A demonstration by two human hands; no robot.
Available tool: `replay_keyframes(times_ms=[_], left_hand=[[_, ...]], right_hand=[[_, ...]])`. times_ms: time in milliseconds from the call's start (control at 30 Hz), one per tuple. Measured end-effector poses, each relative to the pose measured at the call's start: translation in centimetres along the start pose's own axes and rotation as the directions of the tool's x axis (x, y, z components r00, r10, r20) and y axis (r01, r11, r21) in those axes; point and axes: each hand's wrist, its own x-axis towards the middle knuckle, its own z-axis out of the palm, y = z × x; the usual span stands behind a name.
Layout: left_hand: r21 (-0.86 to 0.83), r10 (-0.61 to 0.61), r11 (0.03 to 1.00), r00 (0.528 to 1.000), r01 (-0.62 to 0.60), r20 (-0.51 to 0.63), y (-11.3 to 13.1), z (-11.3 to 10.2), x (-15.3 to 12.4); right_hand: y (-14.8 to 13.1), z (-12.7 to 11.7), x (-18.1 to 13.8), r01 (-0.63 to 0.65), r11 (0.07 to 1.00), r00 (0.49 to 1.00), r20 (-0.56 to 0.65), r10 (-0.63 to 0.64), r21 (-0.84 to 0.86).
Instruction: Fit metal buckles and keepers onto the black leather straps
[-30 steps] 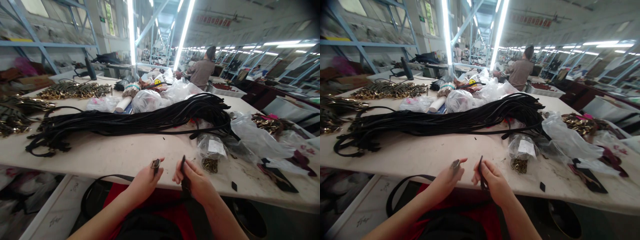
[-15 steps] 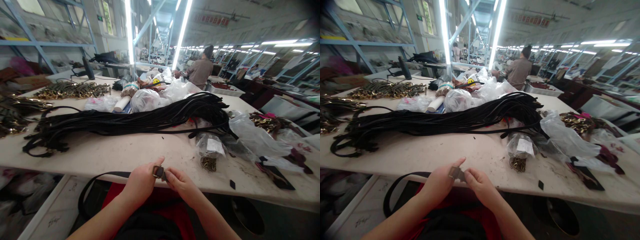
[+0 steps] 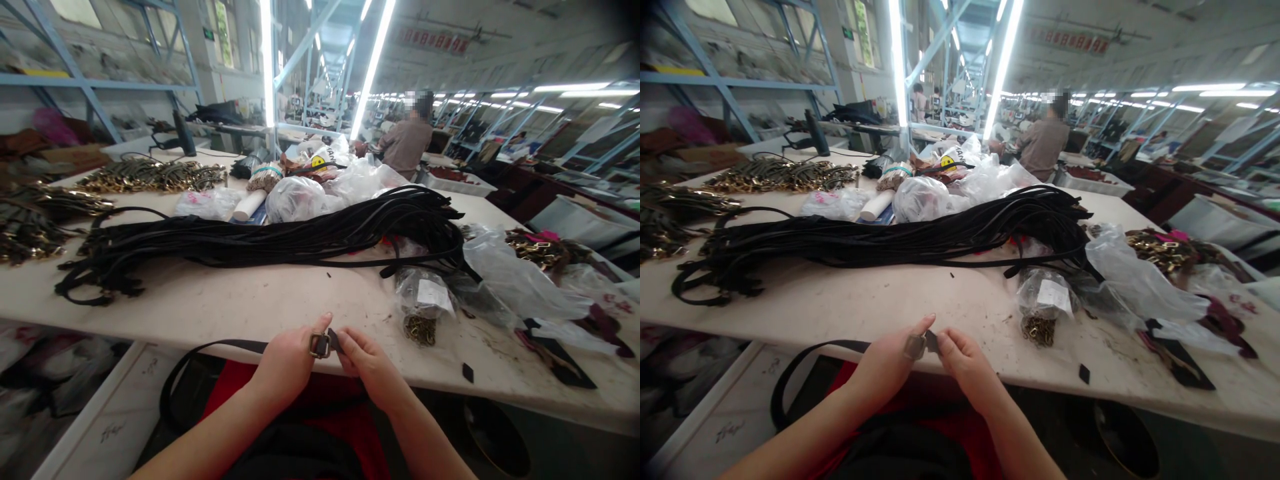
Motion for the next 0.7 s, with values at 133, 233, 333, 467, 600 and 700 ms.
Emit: replay_keyframes(times_ms=[133,233,333,467,600,700], left_hand=[[0.038,-0.034,0.999,0.999,0.034,-0.012,-0.1,0.1,-0.1],[0.039,-0.025,0.999,0.999,0.026,-0.030,-0.2,0.3,-0.1],[0.074,-0.013,0.997,1.000,0.015,-0.024,-0.6,0.5,-0.1],[0.225,-0.018,0.974,1.000,0.016,0.010,-1.1,0.7,0.0],[0.237,-0.017,0.971,1.000,0.012,0.018,-1.2,1.1,0.1],[0.207,-0.024,0.978,0.999,0.016,0.034,-1.2,1.9,0.2]], right_hand=[[0.1,0.3,0.2,-0.025,0.996,0.997,0.069,0.019,0.087],[0.5,0.7,0.4,-0.058,0.991,0.998,0.025,0.056,0.117],[0.8,0.8,0.4,-0.077,0.996,0.997,-0.007,0.078,0.042],[0.7,0.5,0.3,0.003,0.997,0.999,0.043,0.000,-0.073],[0.8,0.6,0.4,0.101,0.979,0.995,0.023,-0.098,-0.179],[1.1,1.1,0.7,0.079,0.988,0.994,-0.063,-0.088,-0.131]])
